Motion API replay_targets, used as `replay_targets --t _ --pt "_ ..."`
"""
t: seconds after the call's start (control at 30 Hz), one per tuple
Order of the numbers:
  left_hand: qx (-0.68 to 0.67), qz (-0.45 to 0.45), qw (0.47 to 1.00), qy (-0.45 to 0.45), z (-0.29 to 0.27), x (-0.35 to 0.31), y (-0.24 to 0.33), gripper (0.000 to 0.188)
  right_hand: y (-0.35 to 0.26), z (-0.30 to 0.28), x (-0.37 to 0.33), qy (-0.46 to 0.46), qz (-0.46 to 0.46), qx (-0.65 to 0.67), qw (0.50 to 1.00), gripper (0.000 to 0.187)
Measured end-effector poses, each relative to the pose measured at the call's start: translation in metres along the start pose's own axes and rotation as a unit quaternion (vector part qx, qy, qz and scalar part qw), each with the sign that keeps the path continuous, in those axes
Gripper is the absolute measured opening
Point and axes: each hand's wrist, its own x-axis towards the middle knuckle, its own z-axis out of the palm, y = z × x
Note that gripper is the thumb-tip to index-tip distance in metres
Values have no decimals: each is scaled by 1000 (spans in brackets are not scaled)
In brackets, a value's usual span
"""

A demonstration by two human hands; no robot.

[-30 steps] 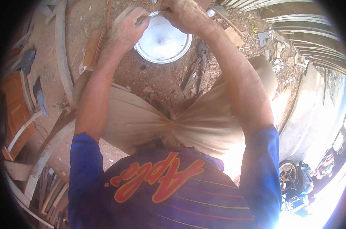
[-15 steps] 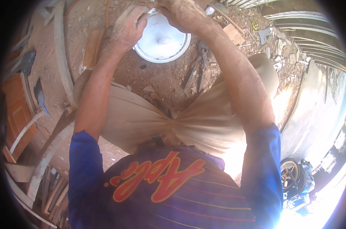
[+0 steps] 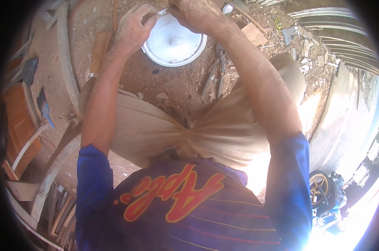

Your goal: The person applies glue to a wooden block, joins it with a curved wooden structure resting on a bucket, and uses pincers to secure the components together.

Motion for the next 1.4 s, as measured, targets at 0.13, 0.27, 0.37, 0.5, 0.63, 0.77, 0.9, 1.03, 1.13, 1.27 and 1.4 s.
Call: replay_targets --t 0.13,0.27,0.37,0.5,0.63,0.77,0.9,1.03,1.13,1.27,1.4 --pt "3 -11 1000 -4 -3 0 6 9 -3 1 -4 19 40 -4 999 21" --pt "24 -39 999 -14 -6 -2 14 10 1 6 -6 30 -58 -37 997 19" --pt "38 -25 999 -13 -8 -2 14 10 -5 4 -5 6 -43 -73 996 17" --pt "26 -3 1000 -3 -6 -2 13 11 -6 6 -4 -9 -61 -162 985 14" --pt "12 12 1000 2 2 -6 4 13 -8 10 -5 15 -85 -179 980 13" --pt "10 26 999 23 8 -9 -1 15 -10 12 -5 14 -79 -188 979 13" --pt "5 52 998 27 5 -9 2 14 -12 12 -7 23 -83 -189 978 15" --pt "28 30 999 30 8 -12 0 12 -14 12 -8 30 -97 -181 978 17" --pt "40 24 999 28 15 -13 -6 11 -14 12 -9 42 -103 -170 979 20" --pt "31 33 998 33 15 -11 -4 11 -11 12 -9 40 -101 -188 976 21" --pt "2 37 999 32 10 -6 1 10 -12 10 -6 22 -71 -194 978 18"
